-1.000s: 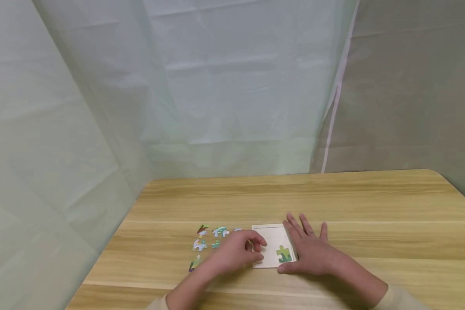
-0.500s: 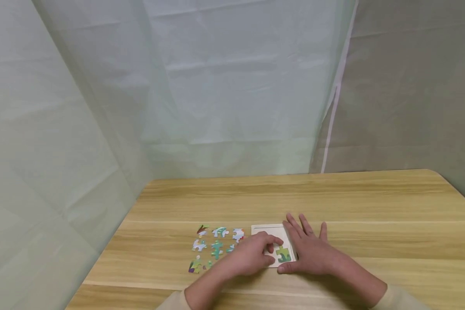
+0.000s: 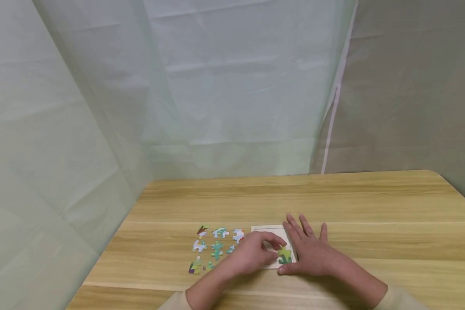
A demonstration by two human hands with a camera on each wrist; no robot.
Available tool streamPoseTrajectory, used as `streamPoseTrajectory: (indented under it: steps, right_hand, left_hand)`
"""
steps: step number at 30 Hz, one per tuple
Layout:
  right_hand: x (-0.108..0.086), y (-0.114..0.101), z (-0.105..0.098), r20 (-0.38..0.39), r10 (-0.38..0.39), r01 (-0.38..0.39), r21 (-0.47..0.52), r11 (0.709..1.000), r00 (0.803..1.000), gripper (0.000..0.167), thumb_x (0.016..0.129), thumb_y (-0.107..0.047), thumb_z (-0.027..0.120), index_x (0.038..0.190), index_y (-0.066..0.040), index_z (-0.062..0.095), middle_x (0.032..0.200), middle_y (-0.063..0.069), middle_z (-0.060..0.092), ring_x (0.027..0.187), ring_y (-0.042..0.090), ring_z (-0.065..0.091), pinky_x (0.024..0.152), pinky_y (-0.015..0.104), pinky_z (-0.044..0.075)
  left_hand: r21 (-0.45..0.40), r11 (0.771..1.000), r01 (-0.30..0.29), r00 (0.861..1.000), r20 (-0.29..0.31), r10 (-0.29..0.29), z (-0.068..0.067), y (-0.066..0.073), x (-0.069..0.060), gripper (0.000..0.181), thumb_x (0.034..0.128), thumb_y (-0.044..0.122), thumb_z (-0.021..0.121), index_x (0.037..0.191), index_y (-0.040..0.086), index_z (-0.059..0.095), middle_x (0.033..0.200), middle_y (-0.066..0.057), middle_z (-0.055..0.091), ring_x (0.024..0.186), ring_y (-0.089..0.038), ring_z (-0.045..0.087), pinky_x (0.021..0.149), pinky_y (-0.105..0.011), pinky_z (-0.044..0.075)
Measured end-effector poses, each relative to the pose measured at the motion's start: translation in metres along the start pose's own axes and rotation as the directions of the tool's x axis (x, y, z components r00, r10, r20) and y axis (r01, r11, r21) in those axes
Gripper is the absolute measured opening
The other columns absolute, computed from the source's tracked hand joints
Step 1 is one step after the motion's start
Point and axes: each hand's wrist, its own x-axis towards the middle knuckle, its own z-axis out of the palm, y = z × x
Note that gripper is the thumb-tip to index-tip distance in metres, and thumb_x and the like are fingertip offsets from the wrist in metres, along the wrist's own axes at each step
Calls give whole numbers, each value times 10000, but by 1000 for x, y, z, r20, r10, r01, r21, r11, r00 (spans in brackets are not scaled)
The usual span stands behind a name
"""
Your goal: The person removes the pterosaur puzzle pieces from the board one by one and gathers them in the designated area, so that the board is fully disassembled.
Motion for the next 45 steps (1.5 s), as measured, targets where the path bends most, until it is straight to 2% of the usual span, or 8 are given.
streamPoseTrajectory:
  steps: [6, 13, 22, 32, 40, 45]
  right_hand:
    - [0, 0, -1, -1, -4, 4, -10, 1000, 1000, 1256, 720, -830, 640, 1578, -5, 242, 1668, 171, 130, 1499, 482, 44, 967, 864, -14]
    - [1, 0, -1, 9, -3, 2, 12, 1000, 1000, 1258, 716, -823, 655, 1581, -10, 239, 1669, 169, 130, 1505, 467, 27, 975, 856, -23]
    - [1, 1, 0, 9, -7, 7, 5, 1000, 1000, 1267, 705, -822, 665, 1579, -10, 241, 1666, 174, 139, 1503, 472, 37, 975, 857, -18]
    - [2, 3, 2, 11, 7, -7, -10, 1000, 1000, 1288, 694, -839, 653, 1585, -13, 225, 1673, 157, 120, 1508, 460, 20, 985, 848, -30]
    - [0, 1, 0, 14, 5, -5, -7, 1000, 1000, 1288, 696, -831, 659, 1582, -4, 223, 1669, 169, 126, 1505, 468, 40, 977, 856, -19]
    - [0, 1, 0, 16, 3, -3, 1, 1000, 1000, 1294, 695, -833, 659, 1582, 0, 219, 1670, 169, 121, 1506, 464, 31, 980, 852, -27]
  left_hand:
    - [-116, 993, 36, 999, -10, -38, 4, 1, 1, 263, 840, -34, 734, 1025, 151, 759, 802, 68, 707, 627, -70, 636, 591, -224, 506]
    - [-162, 986, 43, 997, -63, -53, 4, -1, 1, 242, 845, -39, 735, 1015, 131, 762, 787, 40, 706, 590, -97, 623, 557, -242, 506]
    - [-219, 975, 50, 995, -78, -69, -11, -9, -7, 213, 859, -44, 738, 1032, 79, 756, 812, 5, 702, 585, -127, 601, 540, -241, 491]
    - [-233, 971, 58, 993, -89, -81, -31, -20, -22, 207, 862, -36, 738, 1056, 34, 750, 832, -24, 705, 635, -140, 624, 580, -260, 530]
    - [-235, 971, 40, 995, -83, -61, -40, -32, -35, 217, 870, -50, 723, 1078, 13, 737, 849, -28, 714, 619, -158, 622, 591, -257, 531]
    - [-232, 971, 57, 995, -71, -75, -46, -39, -43, 216, 876, -37, 728, 1083, 24, 740, 892, -42, 714, 646, -160, 626, 586, -256, 533]
